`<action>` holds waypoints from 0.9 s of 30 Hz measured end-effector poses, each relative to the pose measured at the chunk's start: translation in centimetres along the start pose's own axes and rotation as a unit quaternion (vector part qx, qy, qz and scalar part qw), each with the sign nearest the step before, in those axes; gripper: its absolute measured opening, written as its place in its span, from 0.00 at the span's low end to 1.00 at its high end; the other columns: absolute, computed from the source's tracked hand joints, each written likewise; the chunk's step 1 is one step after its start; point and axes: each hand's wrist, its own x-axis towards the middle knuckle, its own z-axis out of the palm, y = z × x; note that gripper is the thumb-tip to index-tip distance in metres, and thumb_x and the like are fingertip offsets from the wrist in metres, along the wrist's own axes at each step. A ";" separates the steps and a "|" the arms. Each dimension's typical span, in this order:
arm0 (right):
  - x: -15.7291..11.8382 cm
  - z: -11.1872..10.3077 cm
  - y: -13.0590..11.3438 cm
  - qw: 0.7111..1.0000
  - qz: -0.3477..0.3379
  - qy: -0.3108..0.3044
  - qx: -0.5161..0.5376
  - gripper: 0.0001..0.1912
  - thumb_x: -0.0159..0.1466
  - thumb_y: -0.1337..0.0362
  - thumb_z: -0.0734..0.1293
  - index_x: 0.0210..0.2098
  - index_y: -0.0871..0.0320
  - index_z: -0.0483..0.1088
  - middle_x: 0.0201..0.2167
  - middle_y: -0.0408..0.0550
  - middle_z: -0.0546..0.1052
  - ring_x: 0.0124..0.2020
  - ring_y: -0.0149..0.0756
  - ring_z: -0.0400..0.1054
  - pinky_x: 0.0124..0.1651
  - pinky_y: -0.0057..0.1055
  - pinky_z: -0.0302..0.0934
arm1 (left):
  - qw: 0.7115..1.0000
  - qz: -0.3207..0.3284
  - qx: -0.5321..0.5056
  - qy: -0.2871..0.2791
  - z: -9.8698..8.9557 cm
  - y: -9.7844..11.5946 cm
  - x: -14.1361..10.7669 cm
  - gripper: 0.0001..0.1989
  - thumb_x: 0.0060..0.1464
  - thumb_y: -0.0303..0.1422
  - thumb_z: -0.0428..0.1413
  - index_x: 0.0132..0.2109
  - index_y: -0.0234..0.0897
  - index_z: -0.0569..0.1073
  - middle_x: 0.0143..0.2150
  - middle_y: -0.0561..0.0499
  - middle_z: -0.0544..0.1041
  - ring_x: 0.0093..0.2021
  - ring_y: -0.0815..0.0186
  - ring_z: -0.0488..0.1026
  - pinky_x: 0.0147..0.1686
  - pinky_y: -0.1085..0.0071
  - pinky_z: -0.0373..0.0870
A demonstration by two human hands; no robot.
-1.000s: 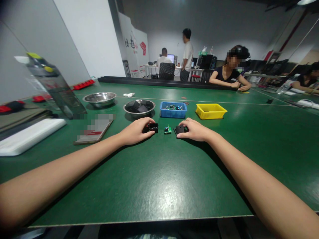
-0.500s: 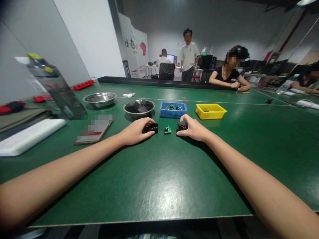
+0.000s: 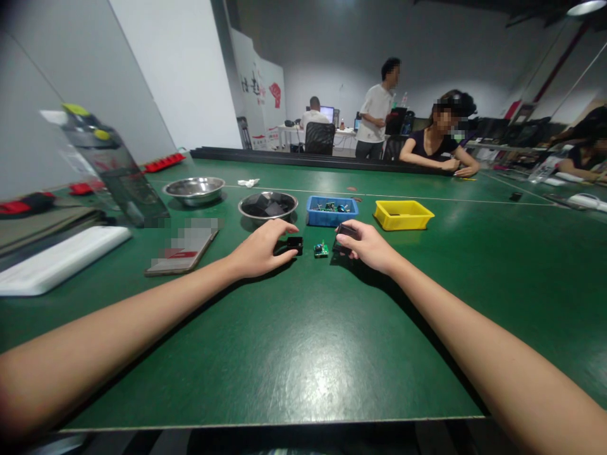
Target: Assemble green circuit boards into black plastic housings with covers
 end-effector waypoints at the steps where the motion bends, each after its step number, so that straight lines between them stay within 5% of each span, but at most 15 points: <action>1: -0.2 0.5 -0.3 1.000 -0.002 -0.012 0.010 0.21 0.57 0.50 0.73 0.43 0.57 0.69 0.24 0.39 0.73 0.20 0.27 0.64 0.22 0.26 0.57 | 1.000 0.014 -0.012 0.022 0.0 0.6 0.0 0.16 0.56 0.37 0.58 0.50 0.36 0.71 0.51 0.41 0.76 0.54 0.53 0.72 0.57 0.54 0.68; 4: -1.0 2.2 -1.3 0.998 -0.011 -0.050 0.041 0.21 0.58 0.52 0.73 0.44 0.56 0.69 0.28 0.40 0.74 0.24 0.30 0.68 0.23 0.27 0.59 | 0.990 -0.015 -0.115 0.078 0.1 2.9 -0.2 0.14 0.57 0.38 0.60 0.47 0.36 0.72 0.45 0.45 0.77 0.44 0.60 0.74 0.47 0.62 0.72; 7: -1.8 3.8 -2.0 0.996 -0.033 -0.076 0.026 0.19 0.58 0.55 0.74 0.44 0.53 0.67 0.29 0.39 0.73 0.26 0.30 0.68 0.26 0.28 0.62 | 0.961 -0.068 -0.263 0.056 0.6 4.9 -0.6 0.13 0.58 0.40 0.59 0.44 0.35 0.74 0.35 0.50 0.77 0.32 0.67 0.72 0.33 0.69 0.70; 12: -2.3 4.5 -1.9 0.994 -0.057 -0.085 -0.026 0.25 0.61 0.56 0.73 0.52 0.49 0.60 0.27 0.37 0.70 0.23 0.31 0.65 0.25 0.28 0.60 | 0.898 -0.117 -0.419 0.063 1.0 5.8 -0.9 0.11 0.52 0.35 0.63 0.40 0.34 0.73 0.32 0.52 0.77 0.31 0.68 0.73 0.33 0.72 0.69; 18: -2.2 4.5 -1.9 0.995 -0.076 -0.061 0.004 0.20 0.63 0.54 0.71 0.50 0.52 0.65 0.32 0.41 0.74 0.27 0.32 0.69 0.29 0.30 0.64 | 0.868 -0.138 -0.475 0.052 0.9 5.6 -0.7 0.10 0.51 0.33 0.63 0.37 0.33 0.73 0.31 0.52 0.77 0.30 0.69 0.74 0.34 0.72 0.71; 27: -1.8 4.6 -2.0 0.994 -0.060 -0.012 0.095 0.25 0.60 0.46 0.72 0.50 0.54 0.72 0.28 0.42 0.75 0.26 0.32 0.68 0.28 0.31 0.65 | 0.867 -0.143 -0.471 0.077 0.9 5.2 -0.6 0.14 0.50 0.38 0.64 0.37 0.33 0.73 0.33 0.51 0.77 0.33 0.67 0.74 0.38 0.69 0.72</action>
